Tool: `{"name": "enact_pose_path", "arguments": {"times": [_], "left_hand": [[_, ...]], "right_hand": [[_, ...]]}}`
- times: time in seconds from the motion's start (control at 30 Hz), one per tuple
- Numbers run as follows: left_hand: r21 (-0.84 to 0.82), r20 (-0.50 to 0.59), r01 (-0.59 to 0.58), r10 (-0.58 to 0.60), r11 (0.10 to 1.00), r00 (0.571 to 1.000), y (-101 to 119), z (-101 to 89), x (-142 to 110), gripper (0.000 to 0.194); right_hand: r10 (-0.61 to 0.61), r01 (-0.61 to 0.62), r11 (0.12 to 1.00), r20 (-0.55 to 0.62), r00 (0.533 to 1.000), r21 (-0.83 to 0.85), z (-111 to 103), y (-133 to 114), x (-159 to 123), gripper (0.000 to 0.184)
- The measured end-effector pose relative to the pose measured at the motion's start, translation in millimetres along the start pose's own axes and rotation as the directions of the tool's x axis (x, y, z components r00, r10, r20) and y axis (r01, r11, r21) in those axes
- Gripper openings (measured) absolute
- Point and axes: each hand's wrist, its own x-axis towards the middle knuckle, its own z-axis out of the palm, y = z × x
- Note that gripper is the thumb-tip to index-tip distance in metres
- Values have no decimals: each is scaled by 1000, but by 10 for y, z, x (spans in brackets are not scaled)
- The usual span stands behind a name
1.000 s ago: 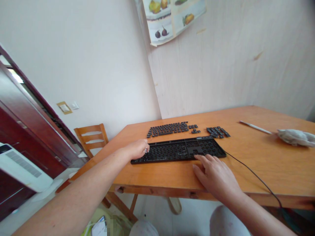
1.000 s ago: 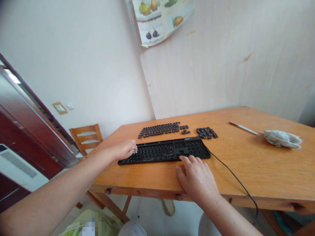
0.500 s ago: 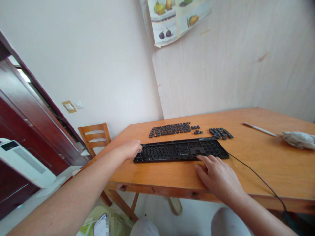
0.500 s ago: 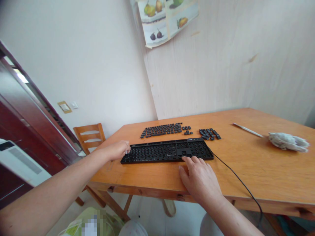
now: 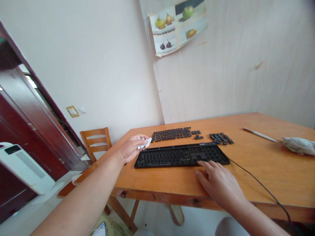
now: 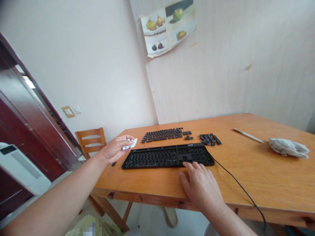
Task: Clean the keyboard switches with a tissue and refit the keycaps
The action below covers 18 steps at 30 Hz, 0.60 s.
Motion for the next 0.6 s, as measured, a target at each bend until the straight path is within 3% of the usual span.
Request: {"name": "enact_pose_path", "arguments": {"times": [0.13, 0.33, 0.47, 0.6], "left_hand": [[-252, 32, 46, -39, 967, 999, 53, 128, -92, 21], [-342, 45, 64, -51, 937, 998, 70, 194, -139, 21], [-202, 33, 91, -86, 975, 996, 59, 256, -152, 24], [164, 18, 69, -73, 984, 997, -41, 395, -101, 22]], "right_hand": [[-7, 7, 1000, -15, 1000, 4, 31, 18, 4, 38], [-8, 8, 1000, -20, 1000, -9, 42, 24, 6, 37], [0, 0, 1000, -14, 1000, -4, 25, 8, 10, 37], [13, -13, 1000, -5, 1000, 0, 7, -9, 8, 37]]}}
